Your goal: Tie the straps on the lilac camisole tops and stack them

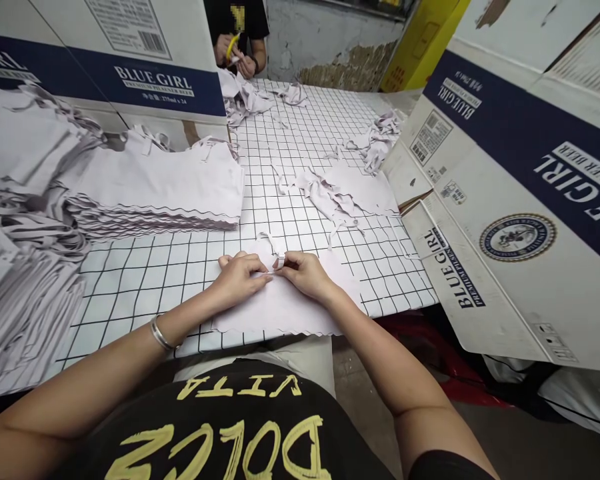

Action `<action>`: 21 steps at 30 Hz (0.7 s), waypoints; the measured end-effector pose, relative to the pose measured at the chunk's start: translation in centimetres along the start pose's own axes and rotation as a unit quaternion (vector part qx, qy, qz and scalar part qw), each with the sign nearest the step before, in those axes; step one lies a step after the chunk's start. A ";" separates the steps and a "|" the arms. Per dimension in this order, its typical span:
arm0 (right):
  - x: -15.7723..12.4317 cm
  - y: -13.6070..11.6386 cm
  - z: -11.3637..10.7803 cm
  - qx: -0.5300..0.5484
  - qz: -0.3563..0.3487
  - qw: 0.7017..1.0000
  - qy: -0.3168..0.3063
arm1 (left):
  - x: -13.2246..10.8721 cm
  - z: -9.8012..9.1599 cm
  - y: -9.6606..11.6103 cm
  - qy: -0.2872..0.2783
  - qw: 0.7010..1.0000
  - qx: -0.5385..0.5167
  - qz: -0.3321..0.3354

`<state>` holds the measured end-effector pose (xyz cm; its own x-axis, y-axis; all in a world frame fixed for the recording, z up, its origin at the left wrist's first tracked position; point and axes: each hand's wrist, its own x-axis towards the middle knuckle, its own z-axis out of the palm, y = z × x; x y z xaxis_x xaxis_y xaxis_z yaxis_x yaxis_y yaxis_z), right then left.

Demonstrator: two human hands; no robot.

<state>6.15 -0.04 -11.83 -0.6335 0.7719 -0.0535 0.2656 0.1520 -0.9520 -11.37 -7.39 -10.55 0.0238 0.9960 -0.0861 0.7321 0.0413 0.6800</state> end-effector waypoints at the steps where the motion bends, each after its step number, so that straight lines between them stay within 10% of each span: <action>1: 0.0 0.0 0.1 -0.003 0.000 1.000 -0.001 | 0.0 0.0 0.0 -0.001 1.000 0.000 0.002; 21: -0.2 0.3 0.4 0.005 -0.010 1.000 0.015 | 0.0 -0.2 0.0 -0.001 1.000 -0.008 -0.003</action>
<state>6.07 -0.38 -12.19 -0.6155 0.7877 -0.0260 0.2465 0.1611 -0.9557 -11.53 -7.37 -10.37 0.0220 0.9955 -0.0918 0.7216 0.0477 0.6907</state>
